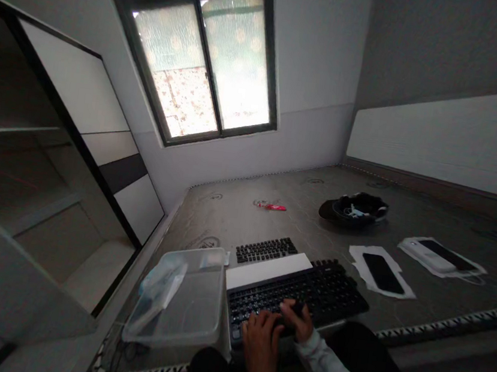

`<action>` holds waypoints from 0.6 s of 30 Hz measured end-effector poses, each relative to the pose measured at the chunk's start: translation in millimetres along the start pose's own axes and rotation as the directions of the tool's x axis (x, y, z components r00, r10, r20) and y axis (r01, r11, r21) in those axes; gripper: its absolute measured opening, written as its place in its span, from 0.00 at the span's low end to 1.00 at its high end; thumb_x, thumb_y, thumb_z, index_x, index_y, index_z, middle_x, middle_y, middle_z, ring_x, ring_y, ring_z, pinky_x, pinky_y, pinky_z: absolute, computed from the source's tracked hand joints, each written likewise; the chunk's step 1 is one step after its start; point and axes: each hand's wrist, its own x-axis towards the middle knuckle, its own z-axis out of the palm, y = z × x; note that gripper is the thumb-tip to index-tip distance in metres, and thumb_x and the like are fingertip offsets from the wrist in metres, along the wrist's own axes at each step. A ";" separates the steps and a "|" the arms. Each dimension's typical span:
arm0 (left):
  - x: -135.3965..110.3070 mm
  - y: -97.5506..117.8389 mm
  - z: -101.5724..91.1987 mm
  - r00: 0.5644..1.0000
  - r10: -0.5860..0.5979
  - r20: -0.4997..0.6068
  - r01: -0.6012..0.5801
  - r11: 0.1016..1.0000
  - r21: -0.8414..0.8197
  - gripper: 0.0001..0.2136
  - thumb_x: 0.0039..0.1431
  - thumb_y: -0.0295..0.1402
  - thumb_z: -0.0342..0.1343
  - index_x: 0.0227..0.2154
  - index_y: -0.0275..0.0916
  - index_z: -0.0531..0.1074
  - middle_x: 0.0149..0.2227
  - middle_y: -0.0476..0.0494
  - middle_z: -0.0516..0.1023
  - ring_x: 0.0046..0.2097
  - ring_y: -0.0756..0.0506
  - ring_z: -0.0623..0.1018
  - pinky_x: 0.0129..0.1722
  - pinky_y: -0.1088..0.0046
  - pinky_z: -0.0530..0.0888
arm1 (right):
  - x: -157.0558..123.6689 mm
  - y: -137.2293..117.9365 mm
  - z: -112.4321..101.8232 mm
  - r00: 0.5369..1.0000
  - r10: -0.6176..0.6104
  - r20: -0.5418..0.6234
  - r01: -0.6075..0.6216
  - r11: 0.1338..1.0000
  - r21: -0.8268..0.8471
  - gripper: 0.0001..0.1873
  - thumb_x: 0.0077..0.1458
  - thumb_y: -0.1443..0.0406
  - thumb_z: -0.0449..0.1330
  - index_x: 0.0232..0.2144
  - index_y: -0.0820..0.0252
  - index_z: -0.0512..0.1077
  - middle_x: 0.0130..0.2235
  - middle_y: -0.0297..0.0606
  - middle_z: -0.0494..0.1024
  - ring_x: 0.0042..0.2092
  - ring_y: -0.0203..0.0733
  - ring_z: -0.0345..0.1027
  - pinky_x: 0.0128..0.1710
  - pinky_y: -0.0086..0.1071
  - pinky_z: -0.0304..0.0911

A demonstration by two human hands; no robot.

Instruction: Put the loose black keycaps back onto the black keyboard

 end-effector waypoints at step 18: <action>2.6 -1.0 -0.7 0.985 0.171 -0.017 -0.169 0.983 0.076 0.16 0.58 0.28 0.58 0.47 0.54 0.73 0.38 0.49 0.75 0.41 0.46 0.71 0.39 0.67 0.64 | -21.7 -22.4 -61.1 0.920 0.139 0.366 0.321 0.269 -0.908 0.31 0.44 0.71 0.56 0.52 0.45 0.69 0.37 0.33 0.82 0.39 0.44 0.77 0.39 0.32 0.67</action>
